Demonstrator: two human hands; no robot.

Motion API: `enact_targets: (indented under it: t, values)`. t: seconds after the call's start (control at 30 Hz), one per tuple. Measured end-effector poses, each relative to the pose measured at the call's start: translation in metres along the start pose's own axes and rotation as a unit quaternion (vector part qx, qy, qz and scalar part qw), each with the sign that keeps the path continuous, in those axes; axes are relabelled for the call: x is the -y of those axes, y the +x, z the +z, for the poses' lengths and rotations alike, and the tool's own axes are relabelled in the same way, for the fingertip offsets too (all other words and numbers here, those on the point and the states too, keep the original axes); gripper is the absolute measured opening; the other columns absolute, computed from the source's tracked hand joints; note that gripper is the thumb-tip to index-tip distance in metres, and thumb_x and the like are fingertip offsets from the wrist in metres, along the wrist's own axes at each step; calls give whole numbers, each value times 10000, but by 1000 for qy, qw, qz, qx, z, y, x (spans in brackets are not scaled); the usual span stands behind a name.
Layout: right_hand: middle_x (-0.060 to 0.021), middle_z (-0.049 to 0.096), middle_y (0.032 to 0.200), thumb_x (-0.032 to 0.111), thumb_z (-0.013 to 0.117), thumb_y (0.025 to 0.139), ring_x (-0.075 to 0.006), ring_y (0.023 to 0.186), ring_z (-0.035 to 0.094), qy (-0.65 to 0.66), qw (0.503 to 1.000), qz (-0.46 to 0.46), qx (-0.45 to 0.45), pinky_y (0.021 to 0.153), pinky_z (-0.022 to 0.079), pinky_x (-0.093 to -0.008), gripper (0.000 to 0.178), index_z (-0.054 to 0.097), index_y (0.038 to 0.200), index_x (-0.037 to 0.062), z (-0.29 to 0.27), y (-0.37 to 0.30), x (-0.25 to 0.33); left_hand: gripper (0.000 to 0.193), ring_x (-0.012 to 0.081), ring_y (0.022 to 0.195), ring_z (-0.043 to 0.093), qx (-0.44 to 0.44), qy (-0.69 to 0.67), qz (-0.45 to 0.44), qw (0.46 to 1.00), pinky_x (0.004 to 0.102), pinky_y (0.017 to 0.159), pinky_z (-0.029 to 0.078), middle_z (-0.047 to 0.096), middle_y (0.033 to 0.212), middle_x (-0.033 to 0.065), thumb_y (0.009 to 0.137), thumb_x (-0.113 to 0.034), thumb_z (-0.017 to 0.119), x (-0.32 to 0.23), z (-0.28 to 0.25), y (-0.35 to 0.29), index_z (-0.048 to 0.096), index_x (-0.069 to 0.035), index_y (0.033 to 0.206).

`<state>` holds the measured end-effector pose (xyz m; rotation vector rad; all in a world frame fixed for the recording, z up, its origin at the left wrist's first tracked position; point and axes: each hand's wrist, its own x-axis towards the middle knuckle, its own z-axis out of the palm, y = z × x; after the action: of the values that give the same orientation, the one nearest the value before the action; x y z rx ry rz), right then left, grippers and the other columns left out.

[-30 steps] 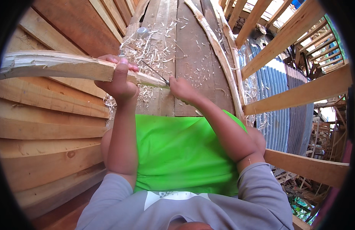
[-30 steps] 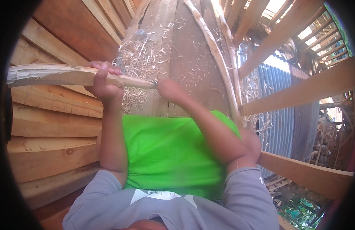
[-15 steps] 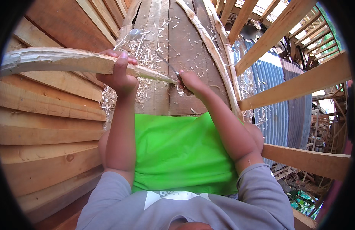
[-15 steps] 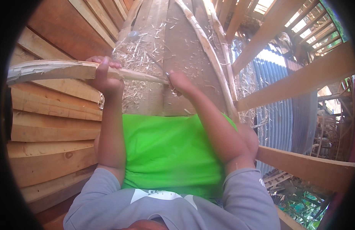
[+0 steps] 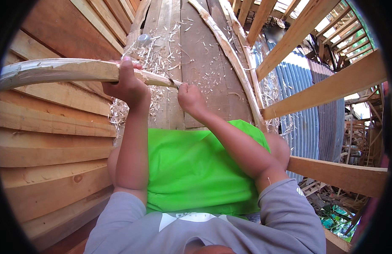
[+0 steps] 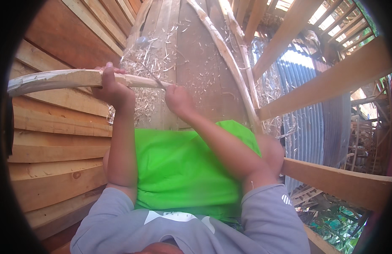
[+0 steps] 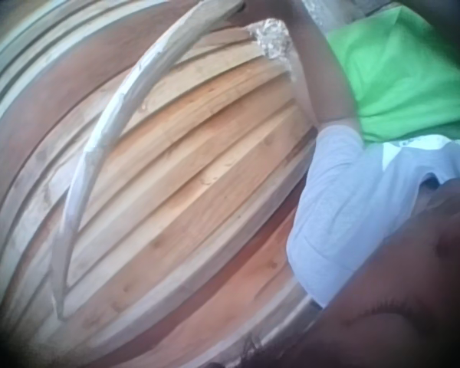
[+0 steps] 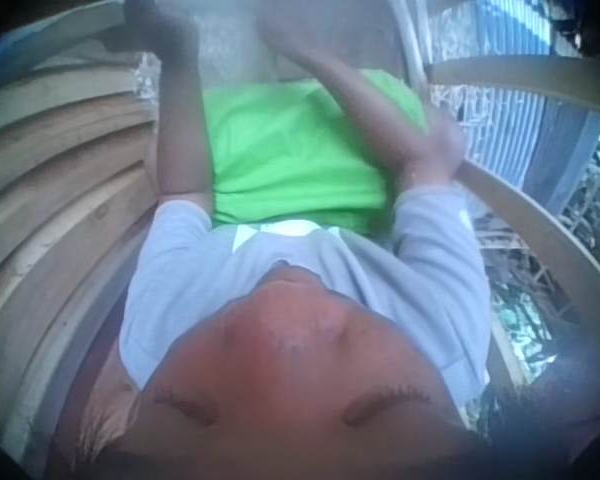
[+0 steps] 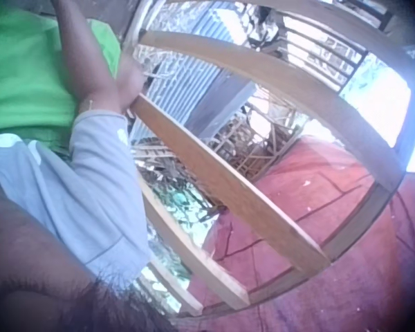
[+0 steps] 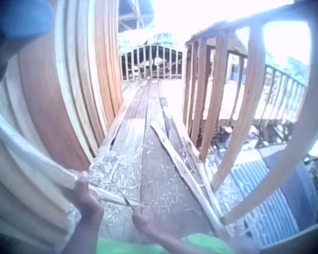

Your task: The person holds a long wooden stick and uses a knife to shave thin layers from its surface. The person repeatedly scrapes along the length of the stick, producing wood shavings that accumulate on the floor.

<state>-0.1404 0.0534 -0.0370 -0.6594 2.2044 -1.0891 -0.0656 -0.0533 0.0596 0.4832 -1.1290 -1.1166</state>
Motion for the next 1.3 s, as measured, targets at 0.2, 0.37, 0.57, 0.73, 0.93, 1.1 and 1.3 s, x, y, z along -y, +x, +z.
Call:
enact_targets:
  t: [0.2, 0.37, 0.57, 0.73, 0.93, 1.1, 1.3]
  values:
    - [-386, 590, 911, 331, 337, 918, -477, 942, 605, -125, 991, -48, -30, 849, 466, -503, 530, 620, 868, -114, 6, 45, -92, 164, 157, 546, 566, -7, -32, -1, 999, 300, 583, 490, 565, 674, 78, 800, -38, 629, -4, 7, -3, 489, -10, 881]
    - [-353, 621, 915, 335, 323, 920, -466, 867, 629, -18, 999, -2, -29, 803, 480, -499, 540, 618, 889, -117, 6, 16, -4, 236, 172, 598, 571, -47, 20, -25, 998, 321, 613, 494, 542, 663, 72, 819, -90, 645, -9, 7, -5, 469, -10, 954]
    - [-291, 634, 1040, 278, 341, 933, -463, 976, 609, -54, 994, 96, 30, 876, 459, -535, 450, 617, 1036, -62, -4, 23, -34, 401, 172, 616, 580, -58, 18, -22, 998, 313, 614, 490, 572, 702, 88, 810, -138, 688, -11, 12, -7, 454, 27, 1090]
    - [-299, 618, 1081, 185, 378, 923, -430, 995, 619, -92, 992, 0, 91, 860, 484, -518, 357, 584, 1071, -67, -16, 15, 24, 467, 163, 626, 585, -60, 32, -14, 998, 297, 604, 491, 586, 754, 106, 807, -131, 700, -5, 8, -3, 438, 60, 1144]
    - [-317, 628, 985, 205, 371, 914, -422, 907, 636, -82, 995, 48, 37, 835, 491, -492, 378, 597, 1018, -80, -4, 38, -51, 477, 160, 645, 605, -39, 33, -17, 999, 284, 611, 507, 600, 820, 134, 830, -136, 701, -7, 11, -7, 425, 83, 1150]
    - [-313, 631, 791, 342, 327, 914, -444, 729, 630, -54, 997, -52, 18, 730, 472, -508, 548, 616, 861, -121, -7, 20, 14, 501, 159, 646, 600, -63, 40, -16, 997, 277, 617, 511, 598, 820, 130, 825, -130, 705, -3, -1, 0, 414, 83, 1172]
    - [-327, 632, 957, 300, 342, 927, -460, 926, 625, -71, 997, 36, 20, 830, 480, -507, 497, 623, 938, -110, -8, 38, -26, 567, 162, 671, 601, -33, 35, -14, 999, 279, 596, 521, 591, 856, 138, 827, -150, 714, -2, 9, -3, 391, 94, 1224]
